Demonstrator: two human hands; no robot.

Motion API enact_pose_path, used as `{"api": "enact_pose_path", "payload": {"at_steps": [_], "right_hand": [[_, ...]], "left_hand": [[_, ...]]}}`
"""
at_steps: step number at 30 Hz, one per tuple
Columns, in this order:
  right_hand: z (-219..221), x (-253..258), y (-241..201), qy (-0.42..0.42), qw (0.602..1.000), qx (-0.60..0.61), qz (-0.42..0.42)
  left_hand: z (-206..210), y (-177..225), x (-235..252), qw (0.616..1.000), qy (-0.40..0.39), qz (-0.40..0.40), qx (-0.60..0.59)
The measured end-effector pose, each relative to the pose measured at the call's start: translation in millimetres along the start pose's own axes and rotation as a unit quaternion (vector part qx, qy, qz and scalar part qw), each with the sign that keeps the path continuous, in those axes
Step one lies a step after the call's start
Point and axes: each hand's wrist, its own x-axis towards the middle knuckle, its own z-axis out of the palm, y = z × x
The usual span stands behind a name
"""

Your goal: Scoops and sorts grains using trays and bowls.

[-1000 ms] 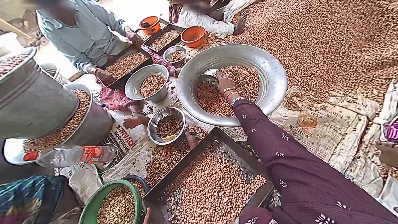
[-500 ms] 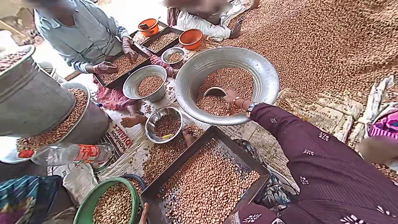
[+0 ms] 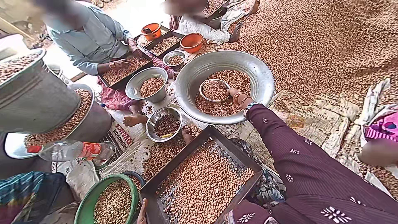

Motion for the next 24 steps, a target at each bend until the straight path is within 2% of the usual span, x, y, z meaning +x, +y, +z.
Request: {"api": "enact_pose_path", "payload": {"at_steps": [5, 9, 12, 15, 16, 18, 20, 21, 23, 24], "right_hand": [[-10, -21, -3, -0.021, 0.995, -0.015, -0.093], [-8, -99, 5, -0.09, 0.982, 0.047, -0.162], [-7, -168, 32, -0.158, 0.951, 0.029, -0.263], [-3, -222, 74, -0.147, 0.884, -0.116, -0.428], [1, -236, 89, -0.127, 0.848, -0.159, -0.49], [8, -257, 113, -0.103, 0.75, -0.221, -0.615], [13, -269, 122, -0.102, 0.657, -0.259, -0.701], [15, -270, 123, -0.092, 0.626, -0.258, -0.73], [13, -264, 109, -0.043, 0.607, -0.241, -0.756], [9, -257, 95, -0.003, 0.618, -0.244, -0.747]], "left_hand": [[-1, -1, -3, 1.0, 0.0, -0.013, -0.013], [-1, -3, -1, 1.0, -0.009, -0.002, -0.015], [-1, -1, -1, 1.0, -0.009, -0.009, -0.007], [2, 2, -4, 1.0, 0.002, -0.014, 0.004], [2, 1, -3, 1.0, 0.004, -0.011, 0.008], [0, -3, -2, 1.0, 0.0, -0.007, 0.017], [-1, -3, -4, 0.999, -0.001, -0.011, 0.031], [1, -2, -6, 0.999, 0.001, -0.016, 0.037], [1, -2, -7, 0.999, 0.002, -0.022, 0.041], [1, -2, -7, 0.999, 0.002, -0.023, 0.043]]}}
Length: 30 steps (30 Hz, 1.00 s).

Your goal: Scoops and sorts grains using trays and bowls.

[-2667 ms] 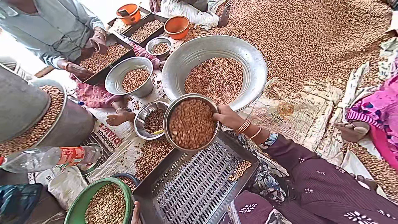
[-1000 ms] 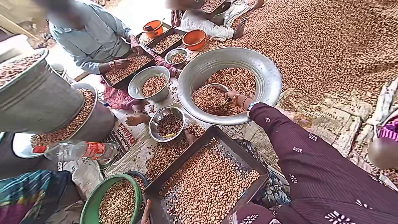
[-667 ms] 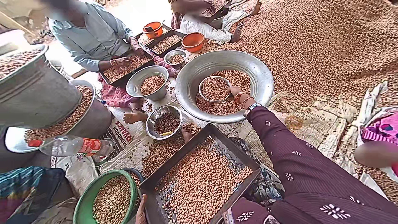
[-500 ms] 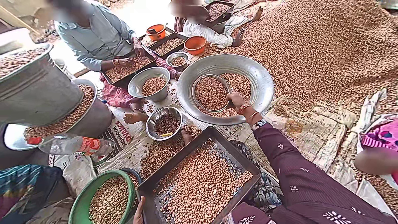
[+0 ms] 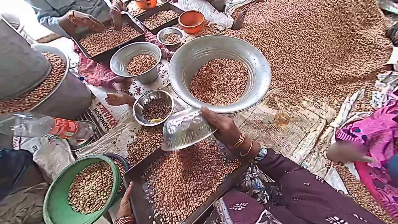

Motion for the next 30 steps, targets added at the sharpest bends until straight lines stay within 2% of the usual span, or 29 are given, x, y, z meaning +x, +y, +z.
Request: {"api": "enact_pose_path", "payload": {"at_steps": [3, 5, 6, 7, 9, 12, 16, 18, 20, 23, 25, 27, 30], "right_hand": [[-20, 40, 71, -0.006, 0.977, -0.123, 0.175], [-29, 59, 135, -0.098, 0.918, -0.225, 0.311], [-30, 61, 164, -0.159, 0.881, -0.271, 0.354], [-30, 60, 184, -0.222, 0.846, -0.295, 0.384], [-20, 55, 203, -0.314, 0.806, -0.298, 0.403], [11, 48, 202, -0.344, 0.803, -0.236, 0.426], [32, 46, 210, -0.286, 0.802, -0.085, 0.518], [36, 38, 224, -0.193, 0.765, 0.016, 0.614], [35, 30, 227, -0.089, 0.71, 0.132, 0.686], [28, 33, 216, 0.002, 0.662, 0.224, 0.715], [23, 31, 216, 0.024, 0.672, 0.217, 0.708], [19, 25, 212, 0.044, 0.708, 0.205, 0.674], [5, 25, 165, 0.059, 0.775, 0.235, 0.583]], "left_hand": [[-1, 1, 1, 1.0, 0.002, -0.003, 0.0], [0, 2, -1, 1.0, 0.011, -0.008, 0.003], [3, 5, -3, 1.0, 0.022, -0.012, 0.007], [5, 6, -4, 0.999, 0.029, -0.015, 0.01], [7, 6, -3, 0.999, 0.033, -0.021, 0.005], [7, 8, -2, 0.999, 0.034, -0.024, 0.005], [7, 7, 2, 0.999, 0.031, -0.032, 0.004], [5, 7, 1, 0.999, 0.032, -0.028, 0.0], [5, 7, -1, 0.999, 0.034, -0.025, 0.006], [6, 6, -1, 0.999, 0.029, -0.025, 0.023], [7, 6, -2, 0.999, 0.029, -0.027, 0.018], [8, 10, -7, 0.999, 0.029, -0.029, 0.011], [7, 11, -12, 0.999, 0.023, -0.039, 0.005]]}}
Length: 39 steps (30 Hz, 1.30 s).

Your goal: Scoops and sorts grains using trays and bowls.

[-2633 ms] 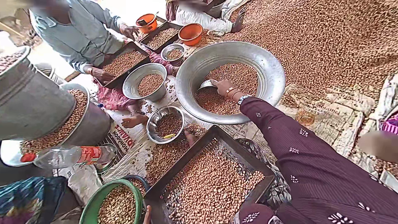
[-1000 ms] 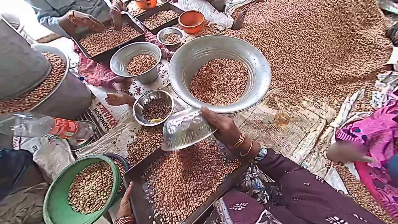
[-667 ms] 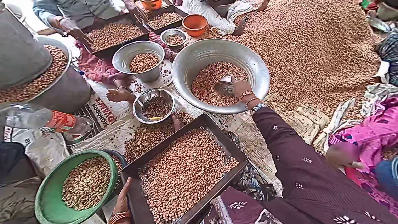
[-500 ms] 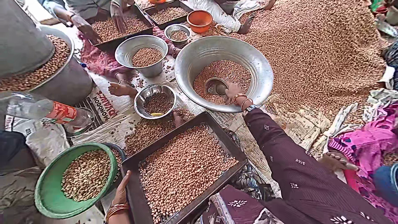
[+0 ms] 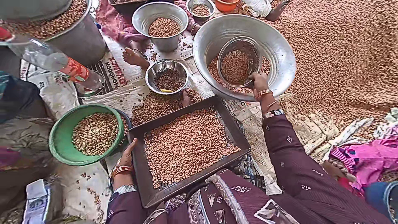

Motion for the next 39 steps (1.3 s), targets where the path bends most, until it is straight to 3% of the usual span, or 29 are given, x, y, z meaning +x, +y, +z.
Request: {"api": "enact_pose_path", "payload": {"at_steps": [4, 8, 10, 11, 13, 15, 16, 18, 20, 23, 25, 27, 31, 34, 37, 39], "right_hand": [[-1, -94, -10, -0.096, 0.981, -0.005, -0.17], [2, -173, -2, -0.095, 0.879, -0.18, -0.431], [8, -192, -4, -0.065, 0.856, -0.22, -0.464], [10, -194, -4, -0.045, 0.864, -0.209, -0.455], [11, -182, -2, -0.006, 0.918, -0.115, -0.379], [15, -152, -8, 0.02, 0.974, 0.061, -0.219], [10, -139, -11, 0.002, 0.985, 0.127, -0.121], [-3, -130, -13, -0.09, 0.986, 0.134, 0.04], [-8, -145, -8, -0.231, 0.97, 0.004, 0.081], [24, -186, 18, -0.399, 0.886, -0.238, -0.011], [64, -218, 36, -0.449, 0.787, -0.413, -0.097], [111, -250, 33, -0.47, 0.72, -0.503, -0.089], [189, -298, 25, -0.503, 0.653, -0.539, -0.172], [215, -334, 33, -0.577, 0.582, -0.513, -0.255], [190, -352, 42, -0.634, 0.521, -0.472, -0.322], [147, -344, 44, -0.628, 0.525, -0.465, -0.337]], "left_hand": [[-7, -7, 8, 1.0, -0.001, -0.009, -0.01], [-4, -3, 7, 0.999, 0.017, -0.036, 0.007], [-5, -4, 6, 0.999, 0.014, -0.04, 0.009], [-5, -4, 5, 0.999, 0.014, -0.041, 0.006], [-7, -5, 4, 0.999, 0.008, -0.04, 0.0], [-9, -7, 2, 1.0, -0.004, -0.028, -0.012], [-9, -8, 0, 1.0, -0.008, -0.018, -0.021], [-12, -13, -1, 0.998, -0.028, 0.019, -0.05], [-14, -20, 2, 0.993, -0.049, 0.066, -0.087], [-18, -29, 2, 0.979, -0.085, 0.094, -0.16], [-21, -30, -1, 0.973, -0.114, 0.08, -0.182], [-23, -29, -4, 0.975, -0.124, 0.06, -0.172], [-32, -32, -16, 0.982, -0.126, 0.044, -0.135], [-27, -30, -2, 0.983, -0.114, 0.056, -0.133], [-21, -30, 8, 0.988, -0.086, 0.063, -0.111], [-18, -29, 3, 0.986, -0.079, 0.078, -0.123]]}}
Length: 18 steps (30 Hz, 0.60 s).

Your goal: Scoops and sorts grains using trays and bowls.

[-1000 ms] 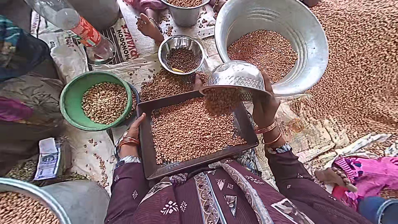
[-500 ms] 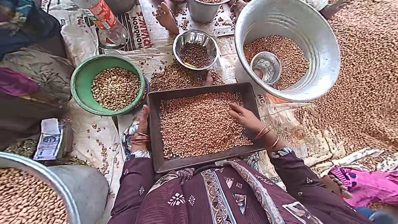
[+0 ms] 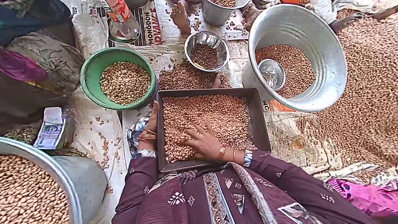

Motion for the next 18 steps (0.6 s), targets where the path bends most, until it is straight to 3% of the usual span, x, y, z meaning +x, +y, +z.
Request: {"api": "enact_pose_path", "payload": {"at_steps": [4, 8, 11, 18], "right_hand": [[0, -84, 48, 0.044, 0.987, -0.009, 0.152], [-12, -96, 111, 0.011, 0.946, 0.057, 0.32], [-19, -57, 117, 0.02, 0.956, 0.086, 0.28], [-21, 38, 46, -0.026, 0.997, 0.065, 0.026]], "left_hand": [[7, 2, -2, 0.998, 0.004, 0.0, -0.065], [9, 5, -10, 0.994, -0.001, -0.033, -0.108], [0, 1, -14, 0.994, -0.016, -0.02, -0.104], [-12, 2, -11, 0.991, -0.054, 0.045, -0.111]]}}
